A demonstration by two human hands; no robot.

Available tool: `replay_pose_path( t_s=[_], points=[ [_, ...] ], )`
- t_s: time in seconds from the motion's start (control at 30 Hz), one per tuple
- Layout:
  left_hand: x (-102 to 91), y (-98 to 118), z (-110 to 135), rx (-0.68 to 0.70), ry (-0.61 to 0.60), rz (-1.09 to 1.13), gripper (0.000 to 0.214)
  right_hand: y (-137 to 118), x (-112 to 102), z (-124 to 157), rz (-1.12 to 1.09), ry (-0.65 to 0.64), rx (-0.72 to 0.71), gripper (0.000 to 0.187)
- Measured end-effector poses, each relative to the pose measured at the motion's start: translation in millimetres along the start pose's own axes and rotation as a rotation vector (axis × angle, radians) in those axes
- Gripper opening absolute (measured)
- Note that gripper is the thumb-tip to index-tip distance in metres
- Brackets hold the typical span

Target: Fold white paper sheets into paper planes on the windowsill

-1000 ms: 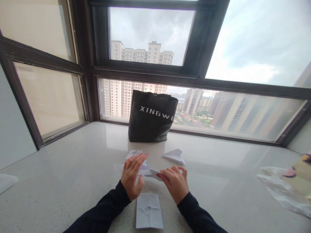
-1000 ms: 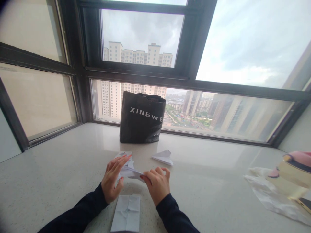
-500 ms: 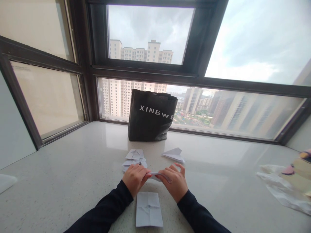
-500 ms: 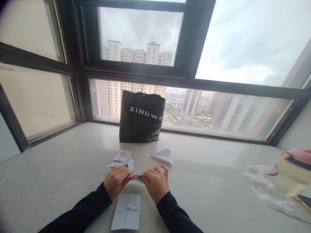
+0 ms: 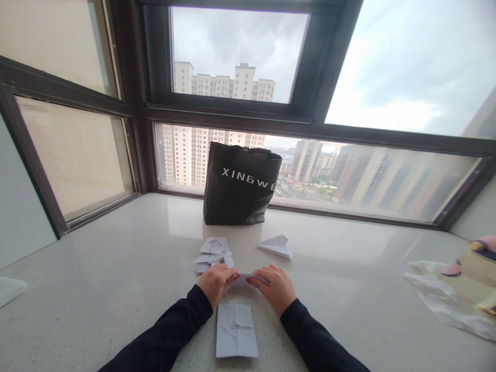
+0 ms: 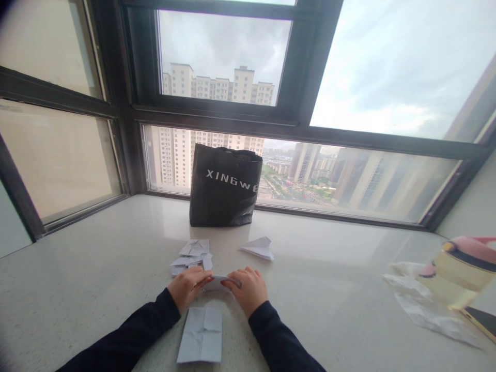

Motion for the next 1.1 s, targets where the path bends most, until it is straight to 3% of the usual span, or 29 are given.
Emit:
replay_pose_path(
  t_s=[0.27,0.5,0.6,0.8,1.1],
  points=[
    [4.4,2,0,-0.017,-0.015,0.085,0.033,32,5,0,-0.161,-0.144,0.130,0.027],
    [-2.3,2,-2,-0.103,0.056,0.222,0.027,109,-32,-10,-0.004,-0.156,0.334,0.018],
    [-2.8,5,-2,-0.075,0.023,0.254,0.025,130,-43,-19,0.069,-0.163,0.380,0.015],
    [-2.2,8,-2,-0.042,-0.019,0.293,0.023,133,-42,-35,0.153,-0.226,0.401,0.009],
    [-0.8,9,-2,-0.037,-0.040,0.340,0.021,129,-38,-38,0.229,-0.348,0.424,0.017]
  ],
)
Point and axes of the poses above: each hand's wrist, its own z-axis away from the middle knuckle, its own x-axis out of the palm, y = z × x, the point moved 4 cm from there along -z, towards the middle knuckle, and after that the axes turned 8 degrees about z, right-handed, at the moved point
